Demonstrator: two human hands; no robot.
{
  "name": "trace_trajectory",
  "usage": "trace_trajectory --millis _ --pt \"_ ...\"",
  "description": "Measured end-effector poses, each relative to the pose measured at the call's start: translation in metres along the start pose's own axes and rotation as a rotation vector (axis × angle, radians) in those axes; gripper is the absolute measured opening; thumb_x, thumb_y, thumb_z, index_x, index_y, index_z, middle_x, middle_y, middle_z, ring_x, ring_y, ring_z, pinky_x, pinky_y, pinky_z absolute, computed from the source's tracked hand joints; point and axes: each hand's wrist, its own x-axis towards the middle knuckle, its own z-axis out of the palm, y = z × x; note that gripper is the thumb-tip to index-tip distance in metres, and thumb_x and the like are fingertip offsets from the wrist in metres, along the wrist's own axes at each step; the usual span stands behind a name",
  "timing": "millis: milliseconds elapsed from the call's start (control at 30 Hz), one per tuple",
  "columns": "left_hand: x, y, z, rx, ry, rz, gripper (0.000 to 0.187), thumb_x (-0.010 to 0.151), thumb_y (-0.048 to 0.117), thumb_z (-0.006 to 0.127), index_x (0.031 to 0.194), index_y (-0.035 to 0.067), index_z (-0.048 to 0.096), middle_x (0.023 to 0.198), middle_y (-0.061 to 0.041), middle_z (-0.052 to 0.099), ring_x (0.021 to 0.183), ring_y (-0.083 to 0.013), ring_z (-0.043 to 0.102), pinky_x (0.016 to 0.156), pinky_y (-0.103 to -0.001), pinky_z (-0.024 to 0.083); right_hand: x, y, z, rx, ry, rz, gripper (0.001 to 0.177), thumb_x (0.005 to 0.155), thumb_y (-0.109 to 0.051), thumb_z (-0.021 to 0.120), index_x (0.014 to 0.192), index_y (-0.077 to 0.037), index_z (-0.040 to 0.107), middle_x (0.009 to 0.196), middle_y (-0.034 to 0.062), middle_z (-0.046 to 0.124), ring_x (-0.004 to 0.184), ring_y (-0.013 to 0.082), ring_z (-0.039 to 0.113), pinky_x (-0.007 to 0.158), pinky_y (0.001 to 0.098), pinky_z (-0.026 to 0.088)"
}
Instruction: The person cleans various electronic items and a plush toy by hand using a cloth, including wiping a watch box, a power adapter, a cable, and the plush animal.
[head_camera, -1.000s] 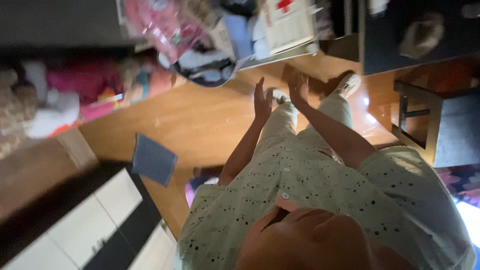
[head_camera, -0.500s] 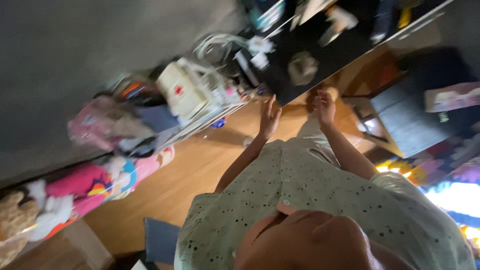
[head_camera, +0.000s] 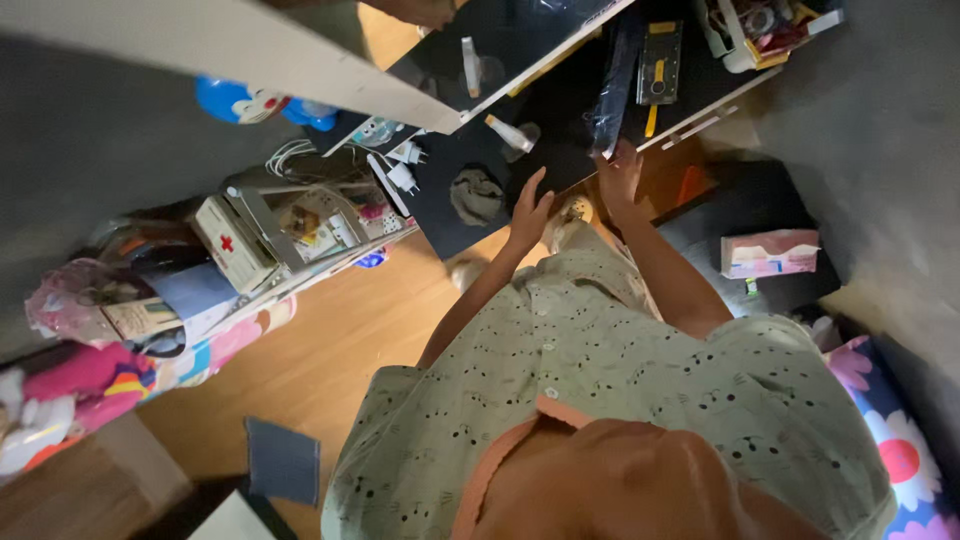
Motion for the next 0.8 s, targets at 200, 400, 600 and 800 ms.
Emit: trace_trajectory --millis 200,400,600,800 --pt "0.015 0.013 0.017 0.052 0.024 -0.176 0.057 0.102 0.026 0.061 0.154 0.006 0.046 0.157 -0.016 0.049 0.145 -0.0314 0.046 0.118 -0.039 0.037 0.03 0.006 0.019 -0.232 0.039 -0.007 0.086 0.083 -0.042 0.089 0.146 -0.004 0.044 0.135 0.0218 0.052 0.125 0.0441 0.046 0.109 0.0575 0.036" --pt "0.03 0.012 0.032 0.034 0.107 -0.159 0.059 0.101 0.03 0.062 0.152 0.005 0.048 0.155 -0.019 0.052 0.145 -0.0318 0.049 0.119 -0.04 0.037 0.048 0.002 0.034 -0.183 0.006 0.128 0.101 0.071 -0.05 0.094 0.143 -0.003 0.041 0.131 0.0257 0.05 0.125 0.0465 0.047 0.107 0.0566 0.04" --pt "0.046 0.011 0.042 0.097 0.082 -0.143 0.057 0.102 0.028 0.061 0.153 0.005 0.046 0.156 -0.02 0.049 0.145 -0.0332 0.046 0.12 -0.04 0.034 0.058 0.008 0.031 -0.227 -0.037 0.125 0.097 0.071 -0.046 0.096 0.137 0.001 0.043 0.13 0.027 0.052 0.121 0.0454 0.053 0.104 0.0545 0.047" --pt "0.059 0.011 0.052 -0.008 0.077 -0.154 0.059 0.103 0.03 0.062 0.152 0.003 0.046 0.154 -0.02 0.052 0.144 -0.0329 0.051 0.119 -0.039 0.039 0.044 0.023 0.005 0.369 -0.347 0.421 0.055 0.083 -0.023 0.082 0.123 0.001 0.053 0.113 0.0163 0.064 0.1 0.0294 0.066 0.082 0.0414 0.058"
